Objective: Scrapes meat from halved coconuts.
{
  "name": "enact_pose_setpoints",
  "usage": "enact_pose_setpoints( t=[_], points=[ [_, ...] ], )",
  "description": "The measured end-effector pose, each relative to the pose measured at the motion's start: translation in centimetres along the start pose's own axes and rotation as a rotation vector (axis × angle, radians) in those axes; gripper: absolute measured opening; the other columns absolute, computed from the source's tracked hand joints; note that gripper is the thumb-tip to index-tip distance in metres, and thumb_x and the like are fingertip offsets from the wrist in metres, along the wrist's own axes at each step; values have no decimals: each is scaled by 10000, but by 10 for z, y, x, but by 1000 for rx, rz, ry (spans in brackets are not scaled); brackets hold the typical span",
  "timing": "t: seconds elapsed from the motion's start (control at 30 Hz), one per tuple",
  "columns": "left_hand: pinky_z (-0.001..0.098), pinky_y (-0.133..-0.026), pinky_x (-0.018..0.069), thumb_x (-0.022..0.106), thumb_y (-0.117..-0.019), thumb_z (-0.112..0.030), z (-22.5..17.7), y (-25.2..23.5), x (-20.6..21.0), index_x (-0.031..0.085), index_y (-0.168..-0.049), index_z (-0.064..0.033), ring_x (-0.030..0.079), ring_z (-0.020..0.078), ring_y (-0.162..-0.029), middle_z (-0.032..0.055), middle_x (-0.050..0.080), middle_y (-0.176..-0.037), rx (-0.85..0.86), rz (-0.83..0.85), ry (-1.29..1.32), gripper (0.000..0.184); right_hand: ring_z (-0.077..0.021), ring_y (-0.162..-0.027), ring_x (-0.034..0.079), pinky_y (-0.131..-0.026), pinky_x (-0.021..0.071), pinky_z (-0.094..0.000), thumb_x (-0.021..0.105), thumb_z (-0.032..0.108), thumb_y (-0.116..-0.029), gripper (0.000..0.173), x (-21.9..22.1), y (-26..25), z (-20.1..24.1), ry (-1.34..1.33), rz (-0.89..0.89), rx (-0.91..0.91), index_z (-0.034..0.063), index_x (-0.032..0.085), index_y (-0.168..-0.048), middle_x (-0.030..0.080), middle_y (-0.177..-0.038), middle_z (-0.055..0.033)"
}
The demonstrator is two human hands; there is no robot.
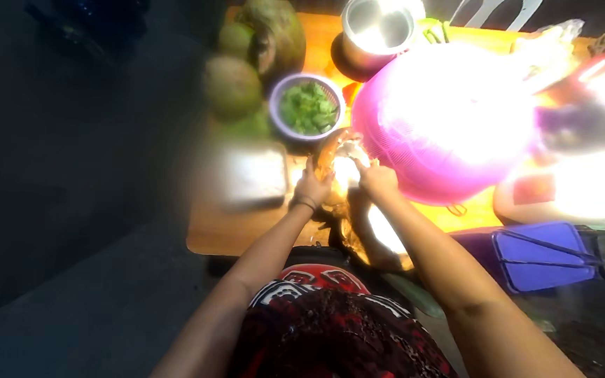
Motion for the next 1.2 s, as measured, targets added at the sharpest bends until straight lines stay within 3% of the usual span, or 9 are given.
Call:
enact_pose_setpoints(
  t=[0.13, 0.23, 0.43, 0.6, 0.73, 0.83, 0.97, 1.1, 1.2],
  points=[
    [588, -976, 517, 624, -991, -491, -1, -1, -1, 196, -1639, -180, 647, 393, -1179, 214, 551, -1450, -8, 15, -6, 836, -493, -1149, 648, -885, 517, -659, 488, 175, -1080, 438, 16, 12, 0, 32, 120, -41, 79, 512, -1506, 665, -1241, -293],
    [592, -967, 518, 631, -989, -482, 1, 0, -1, 230, -1628, -166, 656, 397, -1157, 217, 580, -1413, 3, -6, 6, 818, -464, -1175, 643, -889, 511, -667, 526, 131, -1045, 282, -7, 17, 2, 61, 165, -7, 7, 676, -1248, 670, -1247, -269],
    [594, -962, 519, 622, -991, -496, 1, 1, -1, 212, -1633, -181, 651, 398, -1161, 204, 558, -1445, -20, 26, -4, 824, -514, -1106, 654, -857, 523, -659, 504, 121, -1059, 493, 15, 8, 3, 29, 60, -37, 97, 458, -1549, 662, -1209, -321],
    [598, -965, 516, 646, -981, -484, 4, 0, -1, 233, -1628, -180, 652, 399, -1156, 213, 580, -1412, -8, -7, 24, 825, -467, -1166, 647, -880, 515, -665, 520, 132, -1047, 296, -4, 16, 1, 52, 137, 0, 37, 672, -1283, 673, -1244, -268],
    [596, -963, 518, 643, -979, -496, 3, 0, -1, 237, -1627, -183, 651, 395, -1159, 213, 587, -1401, -1, 3, 27, 826, -521, -1077, 660, -818, 525, -657, 472, 99, -1059, 496, 5, 0, 2, 24, 5, 6, 117, 452, -1554, 663, -1183, -326],
    [599, -977, 508, 630, -985, -501, 0, 0, -1, 214, -1633, -183, 636, 400, -1188, 209, 553, -1449, -11, 27, 1, 833, -496, -1110, 660, -865, 523, -649, 496, 154, -1067, 487, 22, 9, 0, 50, 83, -27, 85, 456, -1547, 673, -1198, -304],
    [594, -976, 513, 628, -986, -490, 5, -1, -1, 212, -1634, -161, 644, 399, -1179, 218, 565, -1434, -10, 3, 6, 837, -463, -1148, 655, -866, 521, -656, 520, 100, -1038, 260, -8, 19, 5, 83, 143, 8, -5, 688, -1207, 681, -1211, -271],
    [601, -974, 514, 630, -985, -494, 4, 0, -2, 228, -1628, -162, 648, 406, -1168, 223, 576, -1416, -3, 14, 3, 828, -502, -1082, 665, -803, 534, -648, 478, 72, -1043, 479, -6, -2, 4, 61, 16, 27, 107, 492, -1520, 659, -1207, -313],
    [596, -977, 512, 620, -991, -502, -1, -1, -2, 209, -1633, -161, 642, 403, -1181, 215, 549, -1452, -1, 36, -12, 835, -495, -1100, 664, -841, 528, -652, 526, 114, -1046, 444, 12, 5, -2, 64, 70, 16, 56, 522, -1486, 670, -1205, -305]
  ],
)
Point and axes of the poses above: each hand's wrist, its own y-axis away from the middle knuckle, its own x-axis out of the palm, z = x × y, the point moved 7 cm from there along -y, towards the middle knuckle
